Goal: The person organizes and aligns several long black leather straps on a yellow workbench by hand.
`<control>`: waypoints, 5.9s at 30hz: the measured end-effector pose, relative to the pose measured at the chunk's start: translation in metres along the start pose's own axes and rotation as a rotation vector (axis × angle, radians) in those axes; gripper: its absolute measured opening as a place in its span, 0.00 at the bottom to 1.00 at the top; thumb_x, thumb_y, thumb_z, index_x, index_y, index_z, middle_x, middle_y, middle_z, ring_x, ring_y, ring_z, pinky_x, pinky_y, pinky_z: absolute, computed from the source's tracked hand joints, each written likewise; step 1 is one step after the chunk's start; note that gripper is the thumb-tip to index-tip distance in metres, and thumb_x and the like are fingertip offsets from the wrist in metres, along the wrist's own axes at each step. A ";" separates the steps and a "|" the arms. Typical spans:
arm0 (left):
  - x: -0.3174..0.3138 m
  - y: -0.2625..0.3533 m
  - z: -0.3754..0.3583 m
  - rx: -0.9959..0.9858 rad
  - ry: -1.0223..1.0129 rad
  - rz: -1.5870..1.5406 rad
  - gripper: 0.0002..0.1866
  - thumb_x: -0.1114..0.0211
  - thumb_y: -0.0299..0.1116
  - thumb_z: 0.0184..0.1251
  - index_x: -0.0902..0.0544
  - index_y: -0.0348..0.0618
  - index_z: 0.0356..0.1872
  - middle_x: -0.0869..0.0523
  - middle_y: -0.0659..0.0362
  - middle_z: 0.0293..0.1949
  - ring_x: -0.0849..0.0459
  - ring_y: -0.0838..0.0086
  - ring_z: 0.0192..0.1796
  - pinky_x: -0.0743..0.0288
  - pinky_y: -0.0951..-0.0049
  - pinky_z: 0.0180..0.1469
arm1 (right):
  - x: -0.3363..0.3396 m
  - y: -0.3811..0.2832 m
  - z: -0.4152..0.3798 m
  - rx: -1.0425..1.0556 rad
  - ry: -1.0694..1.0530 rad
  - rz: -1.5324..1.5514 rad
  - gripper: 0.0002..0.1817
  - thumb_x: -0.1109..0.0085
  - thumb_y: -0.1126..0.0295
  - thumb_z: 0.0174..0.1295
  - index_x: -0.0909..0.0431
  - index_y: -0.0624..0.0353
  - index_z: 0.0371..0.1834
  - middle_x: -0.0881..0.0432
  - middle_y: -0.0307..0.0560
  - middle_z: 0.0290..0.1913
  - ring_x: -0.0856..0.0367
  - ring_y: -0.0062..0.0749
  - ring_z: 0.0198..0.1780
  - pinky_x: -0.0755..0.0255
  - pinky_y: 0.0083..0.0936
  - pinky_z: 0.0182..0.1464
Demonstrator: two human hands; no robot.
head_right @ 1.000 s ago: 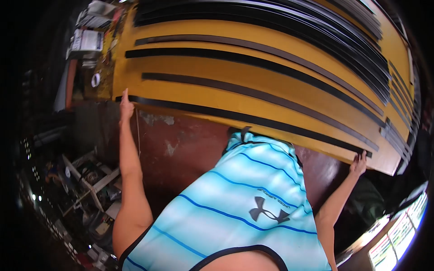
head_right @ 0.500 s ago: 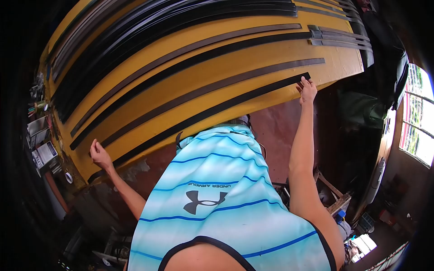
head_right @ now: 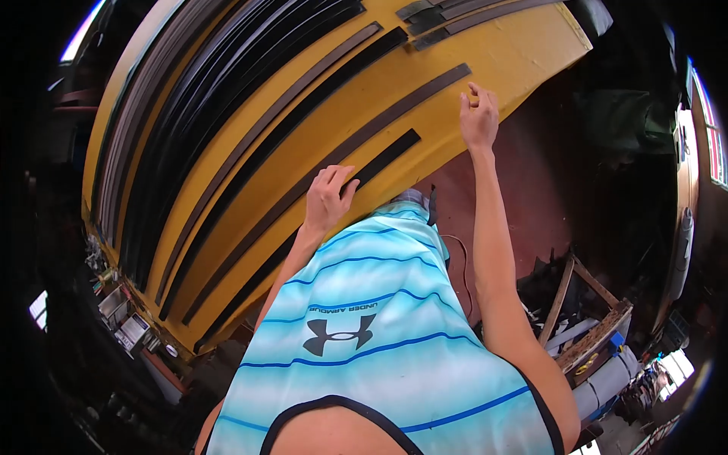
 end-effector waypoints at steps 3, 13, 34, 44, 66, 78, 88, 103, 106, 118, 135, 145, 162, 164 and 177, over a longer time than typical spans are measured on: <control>-0.025 0.022 0.028 -0.029 -0.005 0.070 0.18 0.25 0.30 0.61 0.14 0.39 0.51 0.15 0.52 0.45 0.16 0.56 0.46 0.23 0.62 0.47 | -0.006 0.002 0.037 0.058 0.055 -0.113 0.22 0.32 0.60 0.67 0.18 0.59 0.61 0.21 0.50 0.51 0.19 0.40 0.50 0.24 0.35 0.55; -0.052 0.011 0.044 0.213 -0.237 0.093 0.17 0.23 0.29 0.58 0.17 0.40 0.47 0.18 0.54 0.43 0.17 0.61 0.46 0.24 0.64 0.45 | -0.027 -0.009 0.032 0.039 -0.085 -0.043 0.22 0.23 0.56 0.55 0.17 0.55 0.47 0.22 0.45 0.48 0.21 0.40 0.52 0.32 0.38 0.56; -0.001 -0.002 0.048 0.614 -0.374 -0.829 0.17 0.35 0.29 0.74 0.19 0.35 0.60 0.11 0.58 0.31 0.19 0.80 0.25 0.25 0.78 0.28 | -0.057 -0.067 -0.070 -0.025 -0.253 0.252 0.14 0.31 0.68 0.65 0.17 0.55 0.52 0.18 0.43 0.46 0.17 0.29 0.38 0.28 0.24 0.49; -0.015 -0.018 0.054 0.390 -0.326 -0.502 0.21 0.27 0.35 0.67 0.16 0.39 0.58 0.10 0.56 0.41 0.13 0.70 0.35 0.19 0.69 0.39 | -0.051 -0.073 -0.079 -0.270 -0.593 0.678 0.13 0.33 0.69 0.70 0.15 0.62 0.53 0.16 0.37 0.38 0.21 0.18 0.40 0.27 0.19 0.46; -0.017 -0.009 0.072 0.175 -0.064 -0.028 0.20 0.24 0.35 0.58 0.12 0.51 0.53 0.16 0.58 0.44 0.12 0.59 0.39 0.16 0.61 0.40 | -0.064 -0.074 -0.040 0.194 -0.727 0.241 0.21 0.32 0.79 0.61 0.14 0.50 0.58 0.26 0.38 0.38 0.27 0.25 0.32 0.28 0.24 0.39; -0.020 -0.011 0.075 0.208 -0.108 -0.024 0.20 0.23 0.35 0.59 0.11 0.46 0.54 0.17 0.54 0.43 0.13 0.59 0.43 0.17 0.63 0.45 | -0.066 -0.074 -0.041 0.213 -0.721 0.139 0.22 0.31 0.74 0.59 0.15 0.47 0.58 0.21 0.41 0.41 0.19 0.36 0.43 0.23 0.32 0.47; -0.020 -0.011 0.075 0.217 -0.111 -0.018 0.21 0.23 0.36 0.60 0.11 0.47 0.55 0.16 0.54 0.43 0.13 0.59 0.43 0.18 0.63 0.46 | -0.064 -0.075 -0.041 0.220 -0.726 0.162 0.23 0.33 0.75 0.60 0.17 0.50 0.61 0.20 0.43 0.42 0.18 0.37 0.44 0.22 0.31 0.49; -0.019 -0.013 0.077 0.210 -0.115 -0.020 0.20 0.23 0.37 0.61 0.11 0.47 0.54 0.16 0.54 0.44 0.13 0.60 0.44 0.18 0.64 0.47 | -0.064 -0.073 -0.038 0.270 -0.671 0.225 0.19 0.36 0.77 0.64 0.15 0.53 0.58 0.19 0.43 0.42 0.18 0.33 0.43 0.23 0.28 0.47; -0.020 -0.015 0.076 0.225 -0.120 -0.033 0.20 0.23 0.37 0.61 0.11 0.47 0.55 0.16 0.54 0.43 0.13 0.60 0.44 0.18 0.64 0.47 | -0.064 -0.072 -0.038 0.250 -0.679 0.229 0.18 0.35 0.77 0.64 0.15 0.53 0.58 0.19 0.43 0.42 0.18 0.34 0.44 0.23 0.29 0.47; -0.021 -0.017 0.075 0.192 -0.104 -0.035 0.20 0.24 0.39 0.60 0.12 0.49 0.55 0.17 0.55 0.44 0.13 0.58 0.43 0.17 0.61 0.45 | -0.068 -0.070 -0.039 0.264 -0.681 0.209 0.17 0.36 0.76 0.65 0.14 0.53 0.57 0.19 0.44 0.43 0.18 0.36 0.44 0.23 0.29 0.49; -0.023 -0.017 0.073 0.173 -0.094 0.001 0.20 0.24 0.38 0.60 0.12 0.51 0.54 0.17 0.58 0.45 0.12 0.60 0.42 0.17 0.61 0.44 | -0.032 -0.079 -0.074 0.467 -0.274 -0.012 0.27 0.39 0.76 0.64 0.24 0.52 0.69 0.19 0.42 0.64 0.20 0.41 0.61 0.28 0.36 0.65; -0.023 -0.018 0.073 0.185 -0.110 0.006 0.20 0.24 0.38 0.60 0.12 0.51 0.55 0.17 0.58 0.45 0.12 0.61 0.41 0.17 0.62 0.42 | -0.055 -0.083 -0.129 0.517 -0.385 -0.136 0.33 0.43 0.67 0.71 0.37 0.46 0.81 0.39 0.31 0.83 0.44 0.37 0.82 0.53 0.39 0.83; -0.020 -0.014 0.074 0.191 -0.099 -0.016 0.19 0.23 0.35 0.60 0.11 0.47 0.54 0.17 0.54 0.43 0.13 0.60 0.43 0.17 0.64 0.46 | -0.061 -0.075 -0.119 0.486 -0.394 -0.145 0.36 0.42 0.60 0.73 0.41 0.44 0.83 0.36 0.30 0.82 0.41 0.36 0.80 0.54 0.38 0.82; -0.021 -0.014 0.074 0.195 -0.103 -0.011 0.19 0.24 0.35 0.60 0.11 0.47 0.54 0.17 0.54 0.43 0.13 0.60 0.43 0.17 0.64 0.46 | -0.061 -0.075 -0.118 0.493 -0.392 -0.148 0.36 0.43 0.60 0.74 0.41 0.44 0.84 0.37 0.30 0.82 0.41 0.36 0.80 0.54 0.38 0.82; -0.022 -0.016 0.073 0.183 -0.120 0.015 0.20 0.24 0.36 0.61 0.12 0.48 0.55 0.17 0.55 0.44 0.13 0.60 0.43 0.17 0.63 0.45 | -0.065 -0.073 -0.120 0.508 -0.396 -0.203 0.36 0.45 0.59 0.75 0.43 0.44 0.84 0.39 0.31 0.83 0.47 0.37 0.83 0.56 0.37 0.83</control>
Point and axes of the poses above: each hand's wrist, its own z-axis towards the middle knuckle, its own x-axis out of the back of the hand, y = z × x, the point moved 6 cm from there along z, towards the middle knuckle
